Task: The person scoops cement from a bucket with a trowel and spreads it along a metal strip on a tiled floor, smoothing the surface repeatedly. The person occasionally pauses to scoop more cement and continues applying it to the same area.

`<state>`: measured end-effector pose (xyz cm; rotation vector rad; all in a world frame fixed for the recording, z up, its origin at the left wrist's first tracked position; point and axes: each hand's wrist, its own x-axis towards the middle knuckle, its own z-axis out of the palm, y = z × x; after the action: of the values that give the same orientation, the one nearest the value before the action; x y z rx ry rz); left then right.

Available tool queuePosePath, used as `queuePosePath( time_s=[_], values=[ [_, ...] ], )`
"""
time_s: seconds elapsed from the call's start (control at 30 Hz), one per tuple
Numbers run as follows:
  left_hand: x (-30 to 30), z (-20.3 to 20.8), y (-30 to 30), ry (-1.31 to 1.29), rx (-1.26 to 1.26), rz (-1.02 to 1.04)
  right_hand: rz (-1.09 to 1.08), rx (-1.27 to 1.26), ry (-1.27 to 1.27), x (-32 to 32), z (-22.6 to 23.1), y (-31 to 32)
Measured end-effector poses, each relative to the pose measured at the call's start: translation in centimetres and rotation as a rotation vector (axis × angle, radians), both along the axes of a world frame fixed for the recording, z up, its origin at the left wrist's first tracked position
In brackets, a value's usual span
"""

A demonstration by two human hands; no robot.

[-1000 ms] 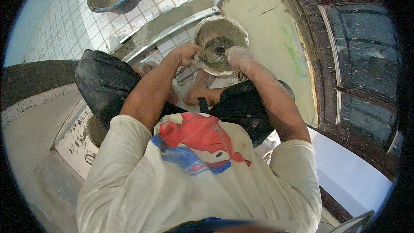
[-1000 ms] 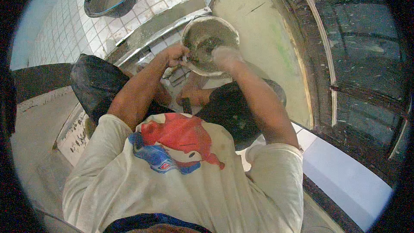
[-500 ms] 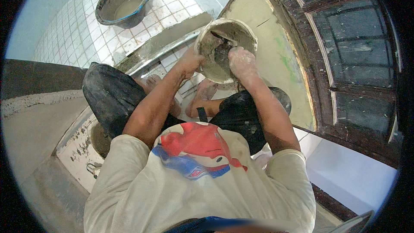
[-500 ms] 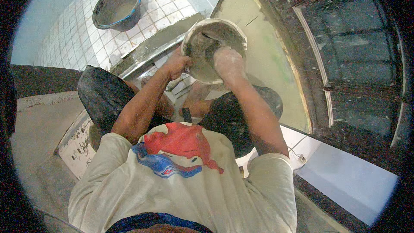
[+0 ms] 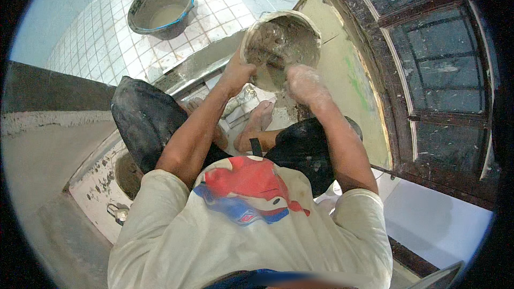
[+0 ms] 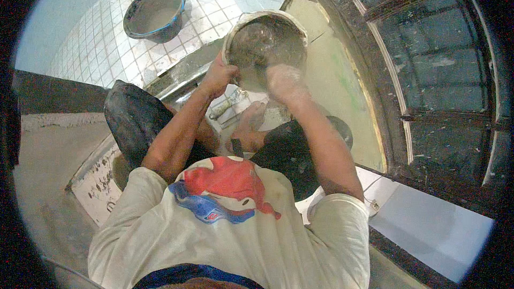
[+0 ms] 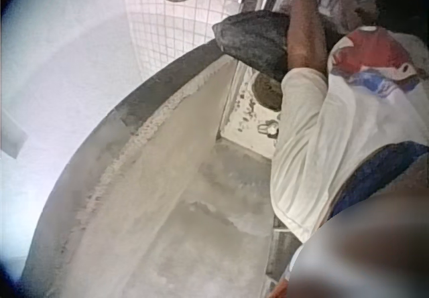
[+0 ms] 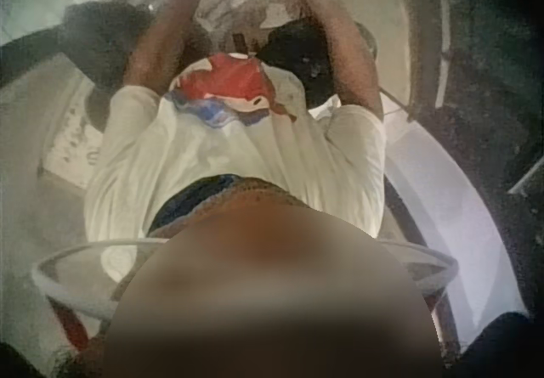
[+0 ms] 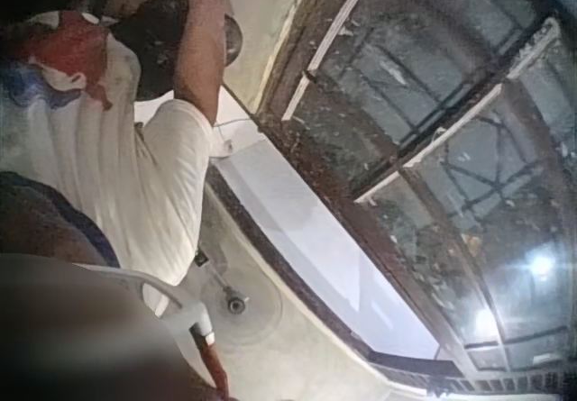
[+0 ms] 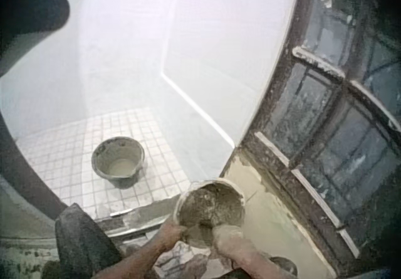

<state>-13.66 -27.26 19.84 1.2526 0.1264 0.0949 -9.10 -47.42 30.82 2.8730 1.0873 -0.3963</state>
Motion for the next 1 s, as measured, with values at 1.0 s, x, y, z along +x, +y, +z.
queuePosePath(
  time_s=[1.0],
  values=[
    [-2.1, 2.5, -1.0, 0.022, -0.036, -0.001, 0.076, 0.021, -0.442, 0.0, -0.1, -2.4]
  ],
)
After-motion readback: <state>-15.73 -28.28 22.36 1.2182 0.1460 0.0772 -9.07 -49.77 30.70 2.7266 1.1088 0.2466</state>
